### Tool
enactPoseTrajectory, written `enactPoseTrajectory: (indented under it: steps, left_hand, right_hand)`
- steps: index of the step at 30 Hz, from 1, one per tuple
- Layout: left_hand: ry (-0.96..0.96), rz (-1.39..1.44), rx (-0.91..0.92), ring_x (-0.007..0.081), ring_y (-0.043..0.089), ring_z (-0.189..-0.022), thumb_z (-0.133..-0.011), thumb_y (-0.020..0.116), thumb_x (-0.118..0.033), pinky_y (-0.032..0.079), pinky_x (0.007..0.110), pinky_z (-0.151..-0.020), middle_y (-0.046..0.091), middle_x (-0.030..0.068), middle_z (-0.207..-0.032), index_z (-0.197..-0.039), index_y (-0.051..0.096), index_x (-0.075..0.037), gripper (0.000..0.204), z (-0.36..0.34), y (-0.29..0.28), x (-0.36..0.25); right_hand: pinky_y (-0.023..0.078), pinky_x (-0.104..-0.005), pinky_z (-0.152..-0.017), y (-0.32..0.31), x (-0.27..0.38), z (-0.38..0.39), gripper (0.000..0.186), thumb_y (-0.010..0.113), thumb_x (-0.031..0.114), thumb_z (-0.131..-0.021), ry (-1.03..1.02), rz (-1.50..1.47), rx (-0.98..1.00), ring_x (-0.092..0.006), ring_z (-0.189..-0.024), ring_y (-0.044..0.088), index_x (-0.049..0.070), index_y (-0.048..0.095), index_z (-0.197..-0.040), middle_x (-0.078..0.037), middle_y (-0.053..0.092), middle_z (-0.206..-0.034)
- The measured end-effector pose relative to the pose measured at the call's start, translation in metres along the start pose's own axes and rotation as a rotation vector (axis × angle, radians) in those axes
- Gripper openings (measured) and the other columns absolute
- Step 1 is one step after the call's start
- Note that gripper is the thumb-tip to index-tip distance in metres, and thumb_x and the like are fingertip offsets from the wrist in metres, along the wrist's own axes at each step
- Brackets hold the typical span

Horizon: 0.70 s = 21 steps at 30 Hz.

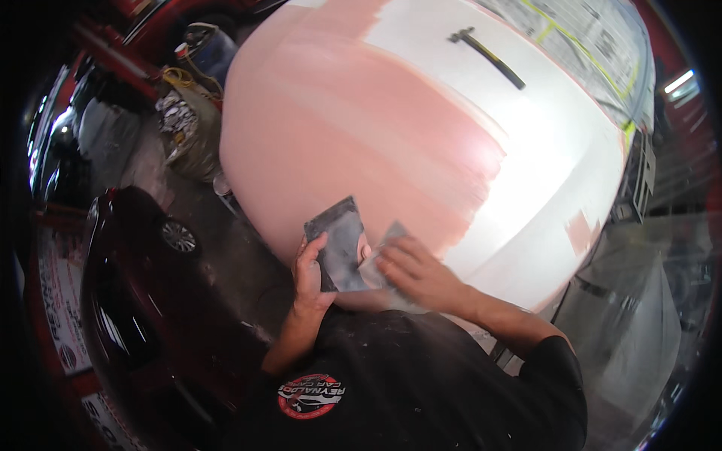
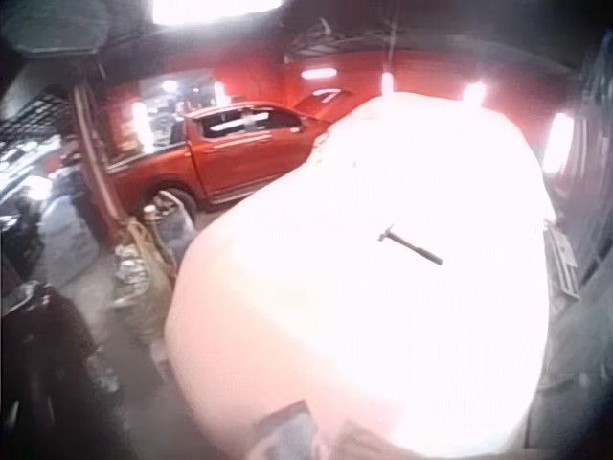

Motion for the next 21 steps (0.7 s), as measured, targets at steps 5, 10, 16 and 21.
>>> enactPoseTrajectory:
  steps: [5, 10, 16, 21]
  left_hand:
    - [0.216, -0.193, 0.104, 0.0149, 0.061, -0.104, -0.097, 0.056, -0.012, 0.048, 0.031, -0.092, 0.065, 0.0074, -0.113, -0.122, 0.06, -0.002, 0.026, 0.019, 0.018, -0.032]
    - [0.519, -0.749, 0.065, 0.0184, 0.057, -0.111, -0.102, 0.048, -0.01, 0.042, 0.031, -0.101, 0.062, 0.0097, -0.117, -0.133, 0.052, 0.004, 0.034, 0.035, 0.041, -0.048]
    - [0.705, -0.24, -0.319, 0.0237, 0.054, -0.12, -0.099, 0.056, -0.013, 0.044, 0.037, -0.101, 0.056, 0.0134, -0.13, -0.138, 0.047, 0.0, 0.043, 0.006, -0.06, -0.08]
    - [0.792, -0.267, -0.564, 0.0275, 0.054, -0.122, -0.097, 0.061, -0.019, 0.045, 0.04, -0.101, 0.053, 0.015, -0.136, -0.143, 0.042, -0.002, 0.052, -0.015, -0.153, -0.098]
  right_hand:
    - [0.035, -0.0529, -0.109, -0.024, -0.036, 0.007, 0.063, 0.065, 0.011, -0.076, 0.088, 0.116, 0.092, -0.0349, -0.13, 0.047, 0.008, 0.054, -0.138, -0.011, 0.053, -0.139]
    - [0.035, -0.0514, -0.105, -0.014, -0.002, -0.037, 0.064, 0.063, 0.025, -0.075, -0.022, 0.08, 0.169, -0.0333, -0.128, 0.048, 0.017, 0.058, -0.138, -0.009, 0.053, -0.141]
    - [0.036, -0.0508, -0.104, 0.026, -0.037, -0.059, 0.075, 0.068, 0.003, -0.067, 0.043, -0.155, 0.44, -0.0333, -0.128, 0.049, 0.024, 0.059, -0.138, -0.01, 0.052, -0.144]
    - [0.04, -0.0502, -0.099, 0.014, -0.179, -0.187, 0.07, 0.067, 0.0, -0.073, 0.028, 0.272, 0.087, -0.0303, -0.135, 0.047, 0.019, 0.057, -0.139, -0.011, 0.055, -0.141]
Point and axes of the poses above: each hand's wrist, its own z-axis away from the middle knuckle, its own y-axis out of the palm, x = y × z, the point moved 9 cm from there along -z, towards the middle knuckle
